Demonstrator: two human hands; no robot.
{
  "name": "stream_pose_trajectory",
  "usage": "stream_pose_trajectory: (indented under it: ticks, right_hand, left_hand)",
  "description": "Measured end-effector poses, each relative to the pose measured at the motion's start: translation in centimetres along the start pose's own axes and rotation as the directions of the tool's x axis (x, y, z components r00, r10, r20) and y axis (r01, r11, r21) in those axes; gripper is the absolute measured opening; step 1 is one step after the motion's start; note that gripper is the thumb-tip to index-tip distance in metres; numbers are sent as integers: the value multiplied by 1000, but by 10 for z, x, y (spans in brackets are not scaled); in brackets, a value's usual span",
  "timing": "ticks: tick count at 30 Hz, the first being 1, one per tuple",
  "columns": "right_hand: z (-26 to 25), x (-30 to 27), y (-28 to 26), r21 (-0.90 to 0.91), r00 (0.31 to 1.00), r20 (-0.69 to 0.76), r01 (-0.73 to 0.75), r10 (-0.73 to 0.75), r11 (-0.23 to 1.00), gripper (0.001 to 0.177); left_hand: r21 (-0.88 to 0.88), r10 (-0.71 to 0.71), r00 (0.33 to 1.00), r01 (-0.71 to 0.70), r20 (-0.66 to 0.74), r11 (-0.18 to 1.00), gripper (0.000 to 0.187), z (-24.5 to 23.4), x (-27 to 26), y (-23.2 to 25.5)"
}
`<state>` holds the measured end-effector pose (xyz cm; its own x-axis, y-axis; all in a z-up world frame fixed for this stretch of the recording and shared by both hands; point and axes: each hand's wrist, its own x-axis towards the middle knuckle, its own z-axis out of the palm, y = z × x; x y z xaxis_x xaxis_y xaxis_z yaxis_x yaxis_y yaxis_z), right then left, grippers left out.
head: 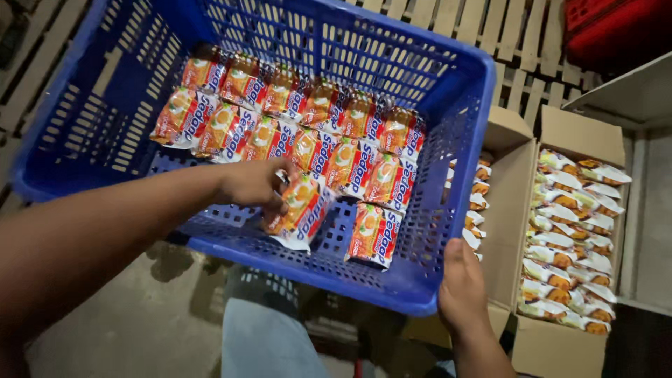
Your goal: The person sorts packets of instant noodles by picking them one by one from an open cardboard box and placing them into a blue plastic crate, occasionally picking up a packet with both hands to check it before placing it.
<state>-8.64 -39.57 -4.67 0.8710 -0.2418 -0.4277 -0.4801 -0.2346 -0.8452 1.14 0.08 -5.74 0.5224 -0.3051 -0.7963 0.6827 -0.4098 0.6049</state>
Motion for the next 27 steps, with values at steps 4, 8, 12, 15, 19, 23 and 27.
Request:
stream_pose_trajectory:
  ticks: [4,8,12,15,19,23,27]
  right_hand:
    - [-12,-5,4,-153,996,-59,-68,59,986,55]
    - [-25,2,22,-224,999,-34,-33,26,974,58]
    - [-12,-10,3,153,988,-51,-134,144,979,58]
    - [-9,-16,-11,123,991,-20,-125,129,985,66]
    - [-11,-16,-10,117,994,10,-112,111,987,70]
    - [-10,-20,-12,46,999,-10,-43,44,998,62]
    - [-2,-22,-27,175,993,-9,-112,115,978,67]
  left_hand:
    - [310,-49,998,33,43,950,72,6,16,9]
    - [428,56,994,-13,-89,904,67,20,49,-18]
    - [470,-44,993,91,-111,878,83,36,40,-5]
    - [539,10,963,142,-269,830,81,32,61,-22]
    - [630,-61,988,140,-145,764,25,31,57,-31]
    - [234,-70,990,39,124,971,21,47,61,-30]
    - [625,-41,961,-144,272,767,48,37,66,-13]
